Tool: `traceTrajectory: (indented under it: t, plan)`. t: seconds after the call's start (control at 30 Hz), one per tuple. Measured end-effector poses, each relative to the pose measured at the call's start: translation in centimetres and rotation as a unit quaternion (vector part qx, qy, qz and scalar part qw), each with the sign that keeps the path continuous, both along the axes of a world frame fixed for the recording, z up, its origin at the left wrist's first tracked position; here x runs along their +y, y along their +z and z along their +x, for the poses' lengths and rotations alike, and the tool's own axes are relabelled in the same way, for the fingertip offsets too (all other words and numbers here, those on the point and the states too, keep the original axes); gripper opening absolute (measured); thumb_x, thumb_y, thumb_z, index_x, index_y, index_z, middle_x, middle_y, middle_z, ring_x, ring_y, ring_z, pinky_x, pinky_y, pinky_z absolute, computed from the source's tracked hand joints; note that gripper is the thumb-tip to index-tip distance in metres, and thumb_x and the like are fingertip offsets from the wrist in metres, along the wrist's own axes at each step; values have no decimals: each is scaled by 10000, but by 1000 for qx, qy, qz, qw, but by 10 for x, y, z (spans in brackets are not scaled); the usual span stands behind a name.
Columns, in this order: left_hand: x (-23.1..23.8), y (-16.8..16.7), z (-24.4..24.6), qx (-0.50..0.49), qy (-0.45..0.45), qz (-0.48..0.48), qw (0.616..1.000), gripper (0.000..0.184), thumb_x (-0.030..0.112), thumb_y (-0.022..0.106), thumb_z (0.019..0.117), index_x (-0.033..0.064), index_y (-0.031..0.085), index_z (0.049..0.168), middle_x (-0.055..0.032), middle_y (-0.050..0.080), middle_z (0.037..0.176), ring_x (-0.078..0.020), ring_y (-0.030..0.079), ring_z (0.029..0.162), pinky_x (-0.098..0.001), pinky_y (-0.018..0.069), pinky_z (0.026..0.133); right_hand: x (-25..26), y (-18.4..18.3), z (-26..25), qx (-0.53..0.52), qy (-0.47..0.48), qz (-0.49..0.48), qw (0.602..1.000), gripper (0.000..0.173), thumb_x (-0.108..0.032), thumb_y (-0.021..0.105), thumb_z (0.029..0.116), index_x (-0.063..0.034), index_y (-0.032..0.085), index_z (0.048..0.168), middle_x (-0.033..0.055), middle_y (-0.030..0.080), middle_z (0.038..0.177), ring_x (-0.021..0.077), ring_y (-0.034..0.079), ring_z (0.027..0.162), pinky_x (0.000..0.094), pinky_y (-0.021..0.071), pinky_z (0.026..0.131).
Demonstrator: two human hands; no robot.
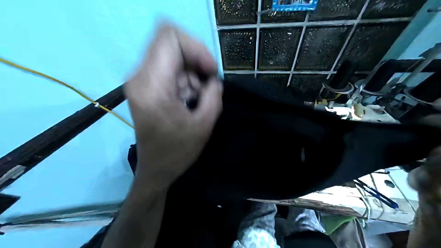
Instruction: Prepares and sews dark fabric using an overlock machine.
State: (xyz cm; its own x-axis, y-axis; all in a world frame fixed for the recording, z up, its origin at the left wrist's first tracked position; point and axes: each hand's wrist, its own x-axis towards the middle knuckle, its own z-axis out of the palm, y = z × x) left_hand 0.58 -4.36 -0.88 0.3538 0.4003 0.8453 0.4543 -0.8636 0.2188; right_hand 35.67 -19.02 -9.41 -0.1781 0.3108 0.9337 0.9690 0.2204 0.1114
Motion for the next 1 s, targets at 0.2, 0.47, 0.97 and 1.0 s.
traceTrajectory:
  t: [0.2, 0.47, 0.97, 1.0]
  plan:
    - [-35, -122, -15, 117, -69, -115, 984, 216, 241, 630, 966, 90, 780, 936, -37, 683, 835, -95, 625, 804, -213, 506, 753, -3, -95, -28, 0, 37, -231, 972, 295, -211, 518, 993, -107, 794, 979, 97, 656, 704, 290, 658, 708, 405, 541, 695]
    - [-51, -159, 1, -54, -219, -274, 935, 208, 216, 499, 1069, 58, 628, 1028, 7, 735, 1057, -53, 670, 1134, -329, 492, 1101, 3, -113, -57, 473, 320, -317, 757, 204, -166, 495, 1003, -176, 688, 936, -85, 721, 1152, 14, 634, 1142, 237, 510, 1007]
    - [-32, -301, 51, 143, 214, -10, 966, 193, 78, 589, 955, 3, 765, 935, -134, 739, 750, -270, 706, 631, -422, 506, 618, 41, -198, -95, 177, -161, -370, 898, 242, -47, 570, 968, -15, 760, 1114, 234, 702, 895, 438, 706, 831, 570, 552, 707]
    - [-32, -301, 51, 141, 211, -12, 967, 198, 76, 588, 956, 0, 770, 946, -135, 747, 765, -271, 710, 641, -422, 509, 625, 40, -195, -95, 188, -165, -407, 878, 255, -63, 557, 985, -24, 749, 1149, 240, 699, 931, 443, 701, 857, 579, 549, 722]
